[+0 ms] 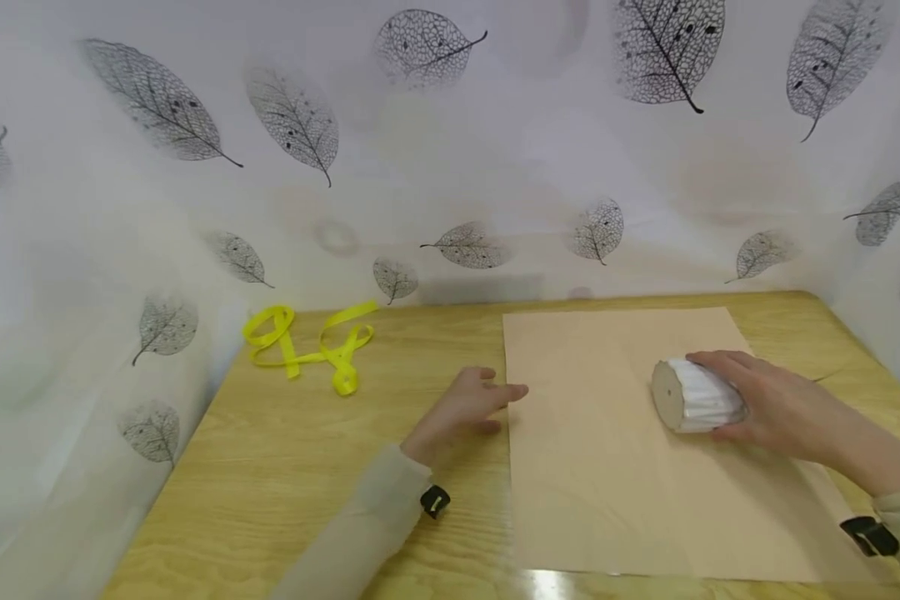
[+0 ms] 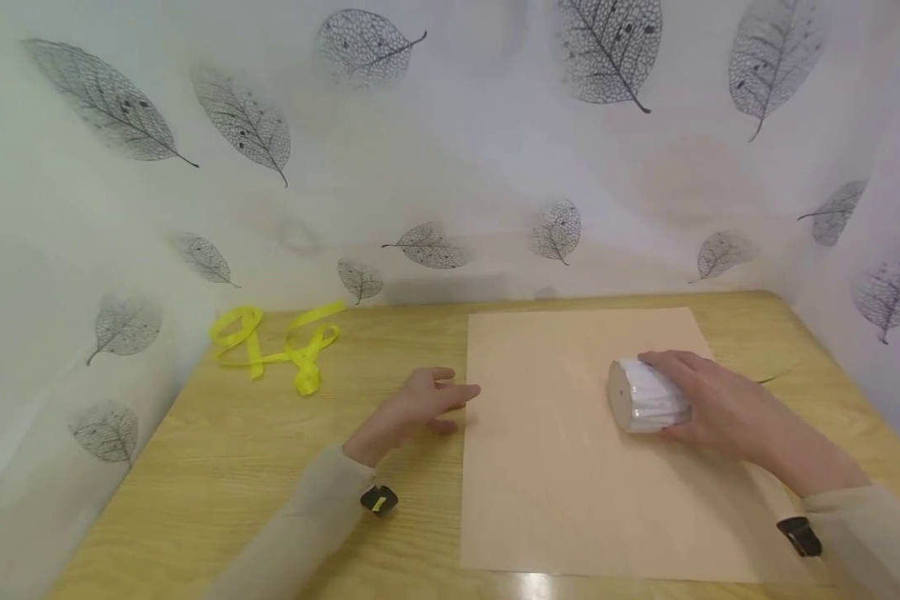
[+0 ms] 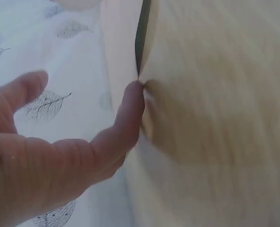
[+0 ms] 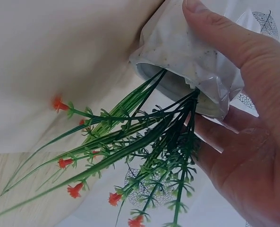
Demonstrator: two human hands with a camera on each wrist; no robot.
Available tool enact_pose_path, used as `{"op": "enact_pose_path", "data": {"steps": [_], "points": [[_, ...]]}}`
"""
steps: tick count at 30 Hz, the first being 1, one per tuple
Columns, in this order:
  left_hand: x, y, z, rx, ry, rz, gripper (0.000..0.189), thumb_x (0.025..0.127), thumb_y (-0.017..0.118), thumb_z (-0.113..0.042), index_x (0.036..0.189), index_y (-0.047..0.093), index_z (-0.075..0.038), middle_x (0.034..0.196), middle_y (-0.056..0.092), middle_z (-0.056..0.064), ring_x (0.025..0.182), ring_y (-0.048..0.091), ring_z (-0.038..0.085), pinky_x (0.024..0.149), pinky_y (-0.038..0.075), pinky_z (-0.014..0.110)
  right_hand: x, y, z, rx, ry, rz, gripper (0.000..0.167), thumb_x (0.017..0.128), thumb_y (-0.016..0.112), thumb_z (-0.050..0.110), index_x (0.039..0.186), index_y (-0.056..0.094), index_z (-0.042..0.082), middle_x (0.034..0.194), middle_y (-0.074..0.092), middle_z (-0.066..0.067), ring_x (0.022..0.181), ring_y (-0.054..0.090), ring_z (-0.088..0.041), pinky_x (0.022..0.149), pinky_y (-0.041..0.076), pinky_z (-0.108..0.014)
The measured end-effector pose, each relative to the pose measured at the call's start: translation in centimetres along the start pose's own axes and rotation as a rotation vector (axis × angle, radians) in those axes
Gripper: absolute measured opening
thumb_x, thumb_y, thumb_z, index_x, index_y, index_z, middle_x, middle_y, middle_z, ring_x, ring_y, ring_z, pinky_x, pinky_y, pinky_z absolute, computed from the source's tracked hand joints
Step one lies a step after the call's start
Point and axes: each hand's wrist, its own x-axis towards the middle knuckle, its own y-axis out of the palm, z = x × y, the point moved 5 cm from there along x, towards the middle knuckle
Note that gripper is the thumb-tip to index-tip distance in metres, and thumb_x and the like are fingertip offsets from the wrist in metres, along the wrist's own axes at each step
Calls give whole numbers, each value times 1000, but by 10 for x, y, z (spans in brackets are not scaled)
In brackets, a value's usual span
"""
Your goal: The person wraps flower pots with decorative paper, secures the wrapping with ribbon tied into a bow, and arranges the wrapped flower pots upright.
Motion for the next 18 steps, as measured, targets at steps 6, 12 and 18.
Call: {"op": "enact_pose_path", "data": {"steps": [6,12,18], "points": [[6,10,7,-213,-42,10,79,97,72,-26,155,31,7,146,51,18,126,56,26,77,54,26,-2,0,0,7,6,2,97,59,99,25,141,49,12,127,64,-20,92,67,-29,68,54,-45],[6,16,2,-141,-32,-21,33,96,72,-24,74,52,-10,65,41,-4,62,38,12,60,43,22,-2,0,-1,6,12,8,98,60,99,24,142,47,11,128,62,-21,91,67,-29,67,54,-46],[17,14,0,-22,-34,-116,32,94,72,-28,81,50,-11,55,32,-6,51,31,11,54,30,24,-2,1,-1,17,20,15,97,61,98,25,143,47,12,128,63,-21,90,67,-29,67,54,-45]]}}
